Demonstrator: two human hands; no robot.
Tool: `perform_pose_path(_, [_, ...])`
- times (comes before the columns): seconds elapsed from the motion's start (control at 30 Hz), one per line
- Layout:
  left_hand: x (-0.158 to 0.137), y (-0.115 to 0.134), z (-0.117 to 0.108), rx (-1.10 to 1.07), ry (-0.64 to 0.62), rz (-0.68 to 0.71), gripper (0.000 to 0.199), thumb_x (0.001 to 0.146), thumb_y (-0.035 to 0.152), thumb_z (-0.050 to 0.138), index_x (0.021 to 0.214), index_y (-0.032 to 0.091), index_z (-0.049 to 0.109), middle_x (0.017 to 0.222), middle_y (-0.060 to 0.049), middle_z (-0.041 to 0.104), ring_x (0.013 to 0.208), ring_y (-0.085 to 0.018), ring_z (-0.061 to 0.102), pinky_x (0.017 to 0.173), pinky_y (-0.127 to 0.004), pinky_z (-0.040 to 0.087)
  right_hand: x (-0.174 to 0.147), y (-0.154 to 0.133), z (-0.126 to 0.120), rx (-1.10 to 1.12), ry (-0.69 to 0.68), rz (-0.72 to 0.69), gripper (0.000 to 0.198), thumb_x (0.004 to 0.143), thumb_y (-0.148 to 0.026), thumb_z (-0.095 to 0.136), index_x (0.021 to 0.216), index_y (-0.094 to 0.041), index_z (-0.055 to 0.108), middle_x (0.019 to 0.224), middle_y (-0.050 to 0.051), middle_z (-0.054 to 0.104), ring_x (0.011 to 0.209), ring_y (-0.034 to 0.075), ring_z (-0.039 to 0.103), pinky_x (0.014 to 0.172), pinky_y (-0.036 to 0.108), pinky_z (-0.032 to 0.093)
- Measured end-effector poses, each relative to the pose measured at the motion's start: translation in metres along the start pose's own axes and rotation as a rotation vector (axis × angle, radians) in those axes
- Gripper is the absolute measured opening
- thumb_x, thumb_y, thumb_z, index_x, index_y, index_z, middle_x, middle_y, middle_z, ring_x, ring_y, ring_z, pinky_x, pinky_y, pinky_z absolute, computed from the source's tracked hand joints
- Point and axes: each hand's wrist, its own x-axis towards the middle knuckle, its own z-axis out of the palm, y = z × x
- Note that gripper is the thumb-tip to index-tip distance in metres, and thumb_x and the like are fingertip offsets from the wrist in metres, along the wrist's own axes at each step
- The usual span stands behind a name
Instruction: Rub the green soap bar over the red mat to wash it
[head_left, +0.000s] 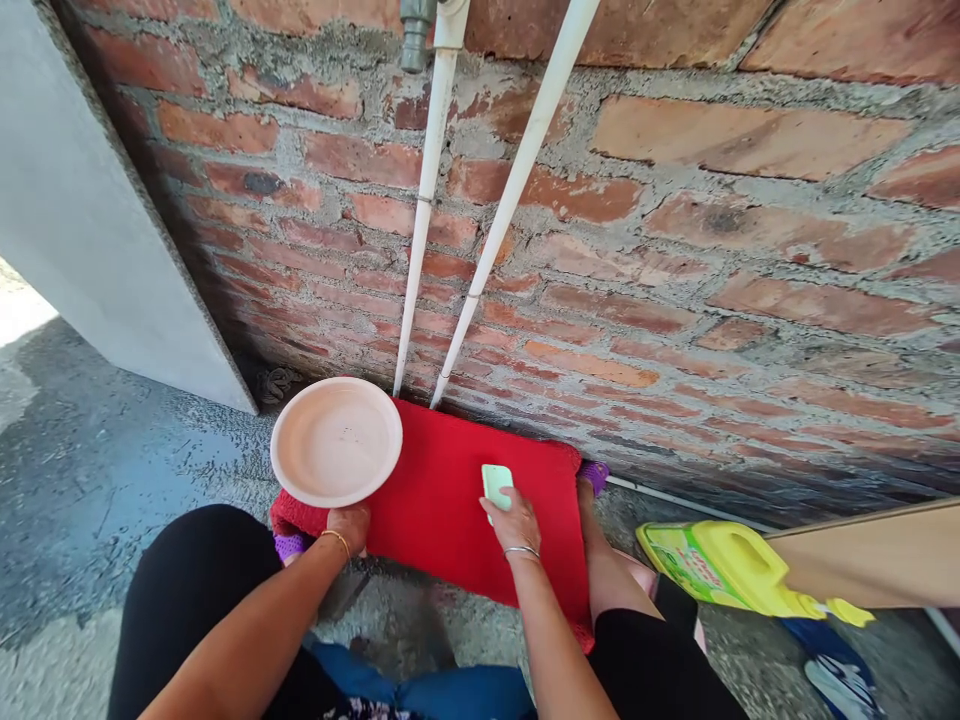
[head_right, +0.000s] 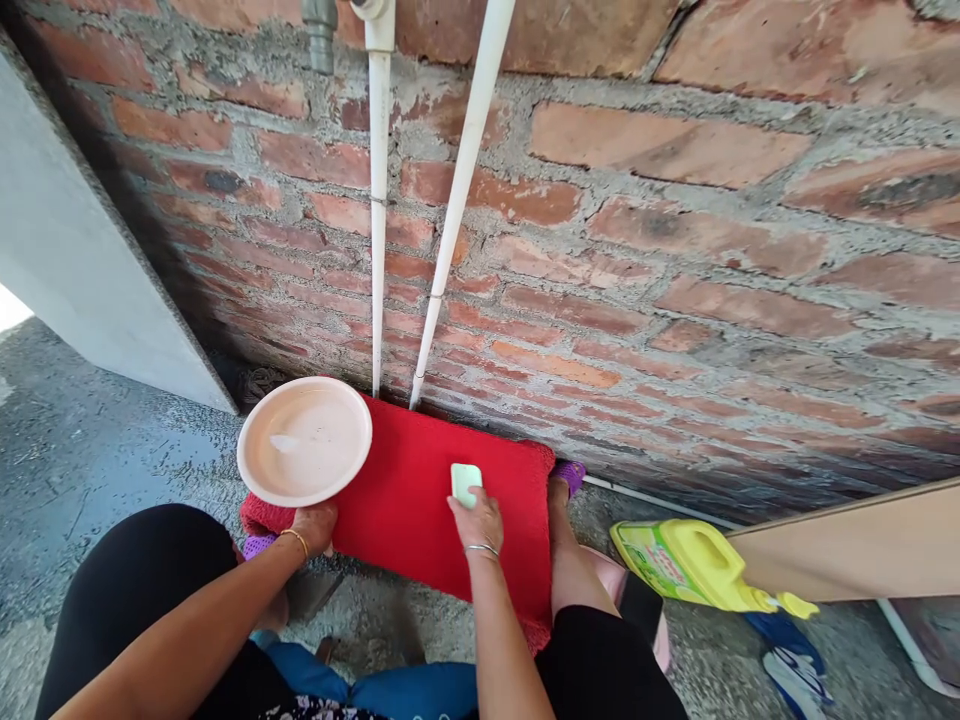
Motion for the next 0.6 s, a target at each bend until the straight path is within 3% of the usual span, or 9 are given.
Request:
perform_pose_path(0.13, [-0.003, -0.001, 0.003, -0.004, 0.032, -0.004, 0.055, 0.055, 0.014, 0.082, 0.108, 0.007, 0.067, 0.105, -0.021, 0.07, 0.108, -0.03, 0.063, 0.094, -0.036, 0.05, 0.004, 0.07, -0.02, 0.051, 0.056, 0.203, 0.047, 0.08, -0.049, 0.055, 0.118, -0.022, 0.057, 0.101, 0.01, 0.064, 0.102, 0.025, 0.06, 0.083, 0.033, 0.045])
perform_pose_path(0.27, [-0.005, 0.0, 0.001, 0.01, 0.04, -0.01, 0.059, 0.055, 0.016, 0.083, 0.111, 0.008, 0.066, 0.108, -0.021, 0.069, 0.108, -0.029, 0.063, 0.093, -0.035, 0.051, -0.001, 0.091, -0.03, 0.118, 0.072, 0.351, 0.052, 0.081, -0.052, 0.052, 0.12, -0.017, 0.054, 0.105, 0.015, 0.064, 0.1, 0.027, 0.062, 0.081, 0.033, 0.045])
perform_pose_path(0.37, [-0.005, 0.002, 0.001, 0.02, 0.013, -0.013, 0.055, 0.055, 0.015, 0.082, 0.108, 0.007, 0.067, 0.107, -0.02, 0.07, 0.106, -0.028, 0.064, 0.09, -0.034, 0.053, -0.012, 0.07, -0.023, 0.133, 0.081, 0.335, 0.053, 0.082, -0.052, 0.051, 0.122, -0.016, 0.052, 0.108, 0.015, 0.062, 0.099, 0.026, 0.062, 0.079, 0.032, 0.045])
perform_pose_path(0.43, [-0.003, 0.003, 0.002, 0.025, -0.007, -0.022, 0.051, 0.055, 0.013, 0.081, 0.104, 0.007, 0.069, 0.105, -0.02, 0.07, 0.104, -0.028, 0.065, 0.086, -0.034, 0.055, -0.025, 0.043, -0.011, 0.119, 0.07, 0.245, 0.053, 0.082, -0.051, 0.053, 0.122, -0.017, 0.052, 0.108, 0.014, 0.062, 0.099, 0.025, 0.062, 0.078, 0.031, 0.045])
perform_pose_path(0.6, [0.0, 0.002, 0.005, 0.017, 0.005, -0.02, 0.046, 0.053, 0.012, 0.08, 0.098, 0.009, 0.071, 0.102, -0.019, 0.071, 0.101, -0.028, 0.066, 0.084, -0.034, 0.056, -0.071, -0.034, 0.029, 0.055, -0.042, -0.198, 0.041, 0.076, -0.04, 0.064, 0.114, -0.027, 0.058, 0.106, 0.005, 0.06, 0.095, 0.02, 0.061, 0.075, 0.026, 0.043])
